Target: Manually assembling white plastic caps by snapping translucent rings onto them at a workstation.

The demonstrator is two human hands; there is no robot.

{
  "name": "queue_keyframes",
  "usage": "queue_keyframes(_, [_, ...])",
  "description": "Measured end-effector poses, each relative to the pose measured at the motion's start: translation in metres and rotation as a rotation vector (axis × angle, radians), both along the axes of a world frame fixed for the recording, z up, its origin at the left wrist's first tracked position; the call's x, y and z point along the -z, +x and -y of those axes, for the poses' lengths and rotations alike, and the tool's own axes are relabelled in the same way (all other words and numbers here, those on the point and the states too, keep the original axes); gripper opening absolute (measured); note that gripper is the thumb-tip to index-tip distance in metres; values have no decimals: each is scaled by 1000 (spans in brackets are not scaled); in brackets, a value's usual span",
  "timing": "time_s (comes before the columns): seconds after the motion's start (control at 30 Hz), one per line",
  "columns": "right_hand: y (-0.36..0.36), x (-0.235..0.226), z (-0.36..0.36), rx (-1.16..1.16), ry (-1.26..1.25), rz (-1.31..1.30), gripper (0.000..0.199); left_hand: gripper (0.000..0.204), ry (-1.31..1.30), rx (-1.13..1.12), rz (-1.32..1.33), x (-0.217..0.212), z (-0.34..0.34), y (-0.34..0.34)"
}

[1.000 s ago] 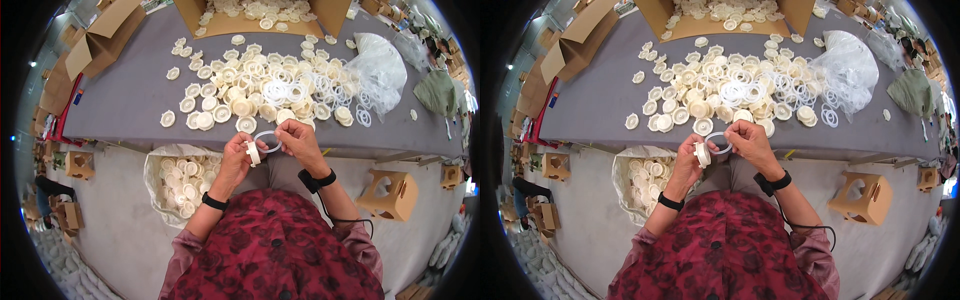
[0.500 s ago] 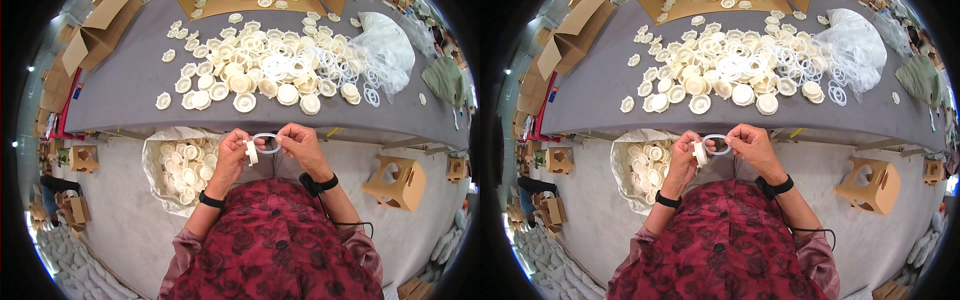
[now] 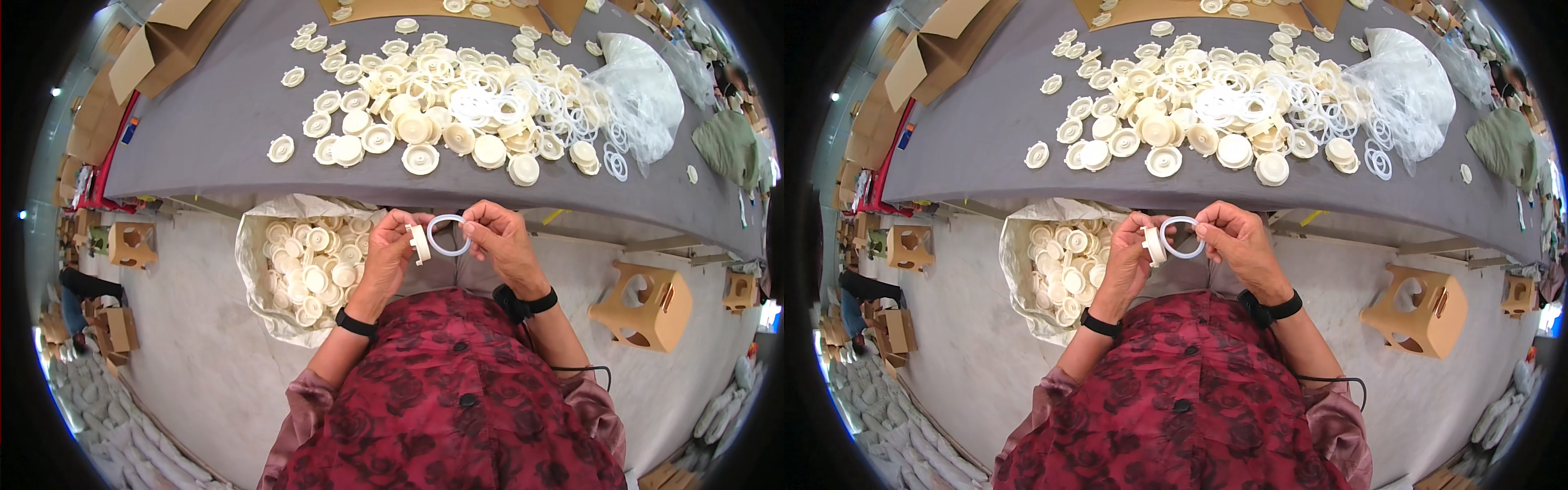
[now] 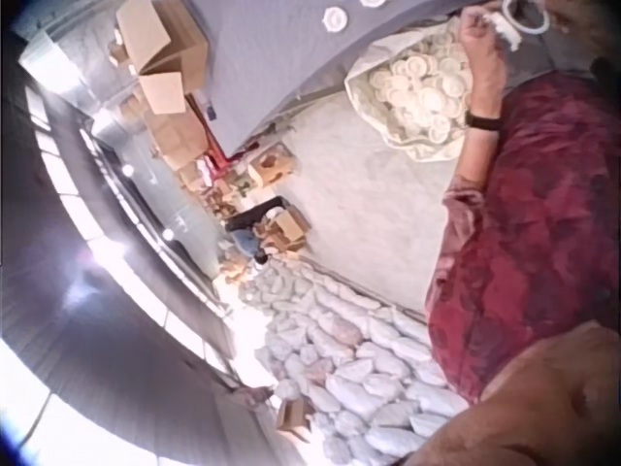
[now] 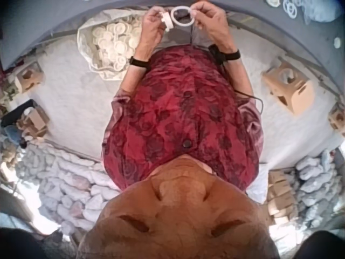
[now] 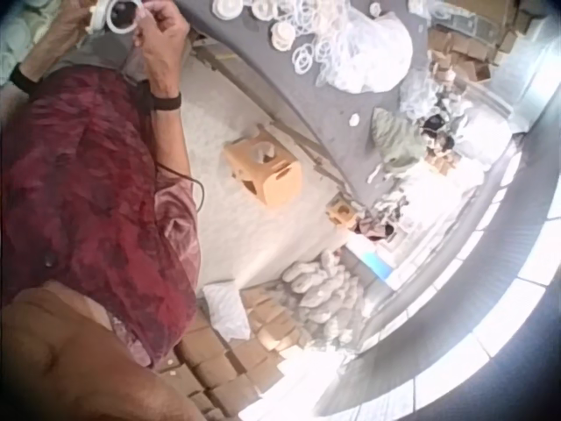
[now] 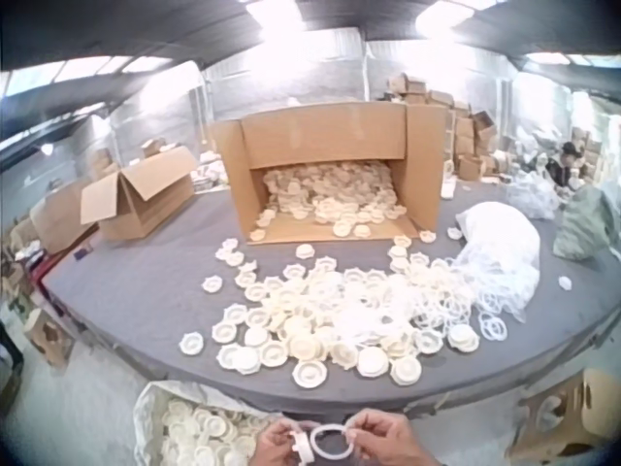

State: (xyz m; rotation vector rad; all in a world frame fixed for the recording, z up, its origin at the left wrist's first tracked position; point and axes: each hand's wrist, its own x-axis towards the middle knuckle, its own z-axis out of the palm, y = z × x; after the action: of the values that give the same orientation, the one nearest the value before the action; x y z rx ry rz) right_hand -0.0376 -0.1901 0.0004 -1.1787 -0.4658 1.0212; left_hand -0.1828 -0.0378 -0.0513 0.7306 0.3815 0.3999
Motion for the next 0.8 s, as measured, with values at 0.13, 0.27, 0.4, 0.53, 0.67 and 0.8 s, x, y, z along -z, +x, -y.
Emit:
queue_keyframes(0.13, [-11,-6,1,-113,123,-108,10,21,81,-143,-8,16,0,1])
queue_keyframes(0.27, [-17,0,-7,-169,22,44,8,19,138,-61,-4,18,5,-1])
queue_keyframes(0.4, [-24,9,-14,-108,14,135,8,19,55,2,-29,19,10,0])
queue_keyframes(0.53, [-31,20,-18,40,37,210,11,20,-36,-23,-1,19,17,3])
queue_keyframes(0.67, [-31,28,-19,63,10,262,14,13,-39,28,38,33,13,0])
queue_keyframes(0.8, [-33,24,-20,86,-12,601,15,13,-48,-10,14,36,22,0])
